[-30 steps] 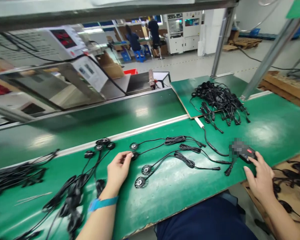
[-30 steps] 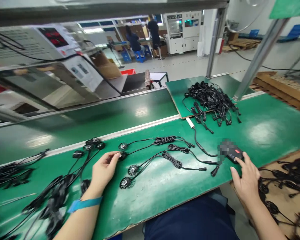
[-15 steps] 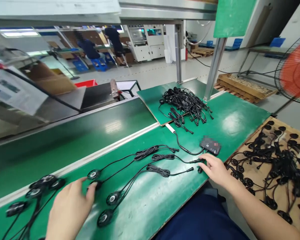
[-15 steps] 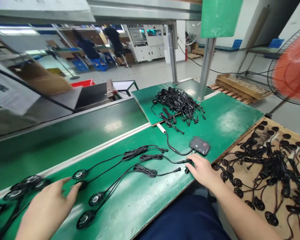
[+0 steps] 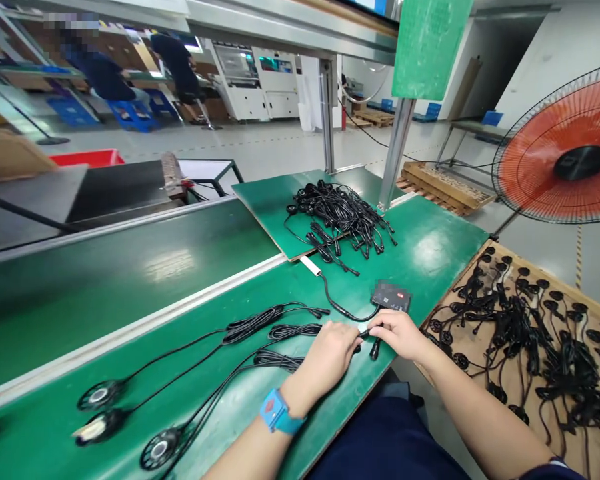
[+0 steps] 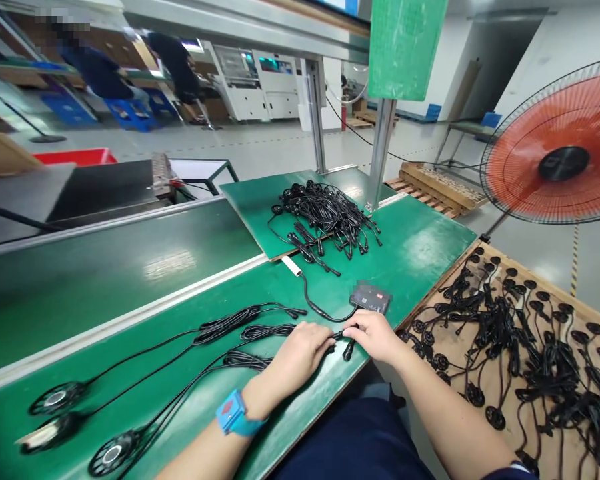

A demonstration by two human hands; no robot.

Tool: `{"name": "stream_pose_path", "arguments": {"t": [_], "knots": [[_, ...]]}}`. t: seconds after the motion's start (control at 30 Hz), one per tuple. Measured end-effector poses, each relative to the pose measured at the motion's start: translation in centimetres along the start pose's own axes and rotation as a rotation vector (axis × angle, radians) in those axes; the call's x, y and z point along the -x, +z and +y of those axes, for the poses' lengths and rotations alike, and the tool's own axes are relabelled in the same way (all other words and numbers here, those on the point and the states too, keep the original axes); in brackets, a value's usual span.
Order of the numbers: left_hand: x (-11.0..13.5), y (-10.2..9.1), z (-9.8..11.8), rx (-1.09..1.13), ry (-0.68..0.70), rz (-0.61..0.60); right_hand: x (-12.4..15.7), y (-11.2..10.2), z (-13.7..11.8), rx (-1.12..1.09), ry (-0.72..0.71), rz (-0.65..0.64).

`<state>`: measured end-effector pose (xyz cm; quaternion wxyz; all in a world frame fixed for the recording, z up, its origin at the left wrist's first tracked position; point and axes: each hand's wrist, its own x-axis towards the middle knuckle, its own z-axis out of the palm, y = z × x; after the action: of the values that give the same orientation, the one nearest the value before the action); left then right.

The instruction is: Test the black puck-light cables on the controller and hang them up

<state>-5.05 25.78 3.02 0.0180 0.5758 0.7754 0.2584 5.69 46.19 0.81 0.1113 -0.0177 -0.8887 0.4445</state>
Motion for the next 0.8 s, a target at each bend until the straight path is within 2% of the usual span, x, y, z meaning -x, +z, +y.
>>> {"name": "stream_pose_path", "arguments": {"t": [0.17, 0.3, 0.43, 0.5, 0.6, 0.7, 0.8], "knots": [[1.2, -0.7, 0.7, -0.003, -0.098, -0.05, 0.0, 0.3, -0.1, -0.062, -0.011, -0.041], [0.9, -1.8, 1.8, 0.0, -0.166, -0.153, 0.1, 0.2, -0.1, -0.097, -0.004, -0.066], [1.2, -3.6, 2.3, 0.038, -0.243, -0.26, 0.0, -0.3, 0.4, -0.137, 0.043, -0.012], [1.7, -4.8, 1.9, 0.087, -0.272, -0.264, -0.1, -0.6, 0.7, -0.158, 0.071, 0.03], [1.7, -6.4, 0.7, 0.112, -0.28, -0.186, -0.2, -0.6, 0.7, -0.169, 0.08, 0.065], [0.6, -7.2, -1.1, -0.089, -0.349, -0.092, -0.2, -0.1, 0.5, -0.16, 0.076, 0.084], [-0.7, -7.3, -3.0, -0.39, -0.51, -0.172, -0.1, 0.3, 0.4, -0.152, 0.078, 0.092]]}}
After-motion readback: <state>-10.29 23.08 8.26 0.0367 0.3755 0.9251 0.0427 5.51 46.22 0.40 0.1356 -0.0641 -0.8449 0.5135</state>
